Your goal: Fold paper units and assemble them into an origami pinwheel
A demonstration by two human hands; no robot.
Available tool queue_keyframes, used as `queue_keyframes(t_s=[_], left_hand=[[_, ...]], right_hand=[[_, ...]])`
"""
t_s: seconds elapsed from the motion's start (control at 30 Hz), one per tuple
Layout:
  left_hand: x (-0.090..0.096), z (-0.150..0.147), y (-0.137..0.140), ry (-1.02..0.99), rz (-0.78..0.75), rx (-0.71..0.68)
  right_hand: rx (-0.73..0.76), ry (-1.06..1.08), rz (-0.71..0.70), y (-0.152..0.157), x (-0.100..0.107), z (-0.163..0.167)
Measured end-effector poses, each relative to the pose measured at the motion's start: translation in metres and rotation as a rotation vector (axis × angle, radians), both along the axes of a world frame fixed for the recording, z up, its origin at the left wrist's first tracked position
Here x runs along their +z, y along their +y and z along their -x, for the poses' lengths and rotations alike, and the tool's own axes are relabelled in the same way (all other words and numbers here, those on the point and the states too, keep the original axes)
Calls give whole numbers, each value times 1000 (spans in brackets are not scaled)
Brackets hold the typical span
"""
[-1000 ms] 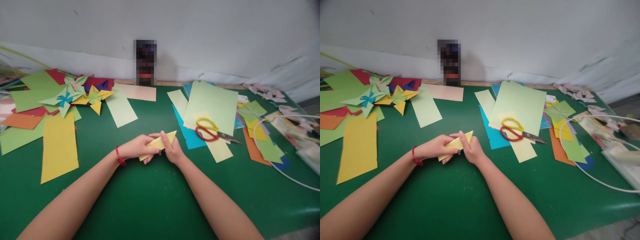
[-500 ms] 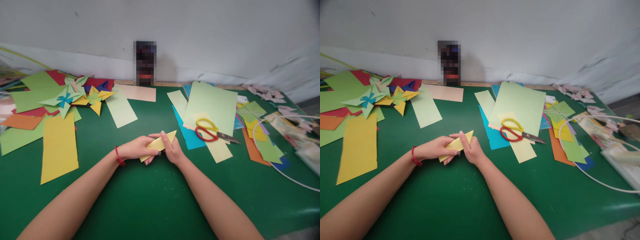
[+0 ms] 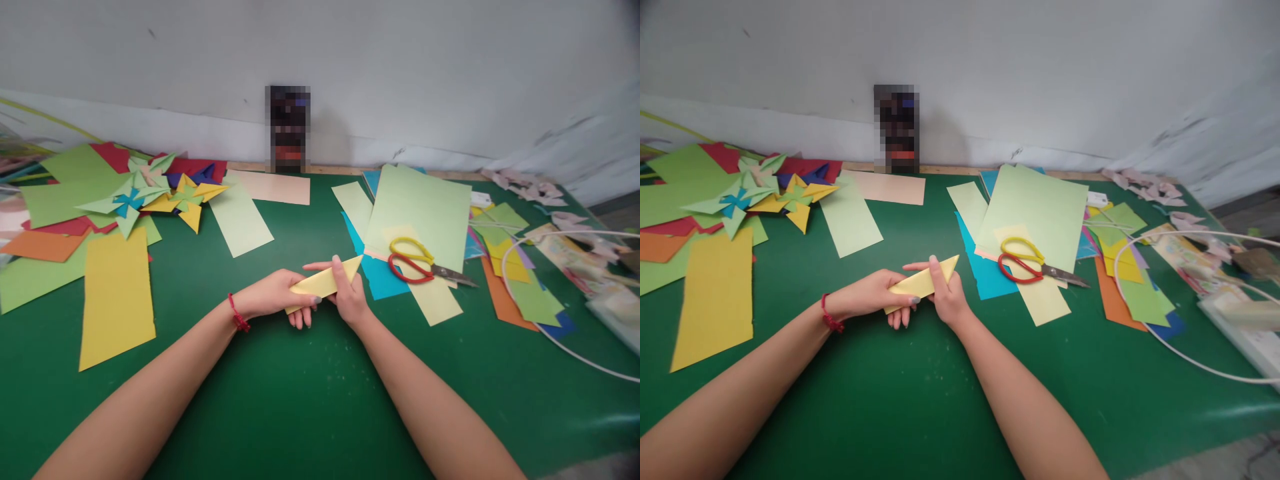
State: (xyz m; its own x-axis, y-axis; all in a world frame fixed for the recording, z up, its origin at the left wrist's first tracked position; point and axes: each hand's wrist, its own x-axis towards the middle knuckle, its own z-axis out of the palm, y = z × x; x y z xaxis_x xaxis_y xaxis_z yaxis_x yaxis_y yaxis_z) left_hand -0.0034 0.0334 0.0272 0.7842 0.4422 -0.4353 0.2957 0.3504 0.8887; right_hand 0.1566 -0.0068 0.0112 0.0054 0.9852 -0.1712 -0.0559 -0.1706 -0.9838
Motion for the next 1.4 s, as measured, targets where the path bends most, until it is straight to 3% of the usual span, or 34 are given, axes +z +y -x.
queue_keyframes(t_s=[0.33,0.83,1.4], left_hand=[[0,2,4,15,18,-40],[2,-1,-1,34,47,-54],[0,-2,-2,-10,-14,143]], right_hand=[[51,-45,-1,1,8,0],[-6,11,-6,5,5,-1],[-169,57,-21,11,0,-7]])
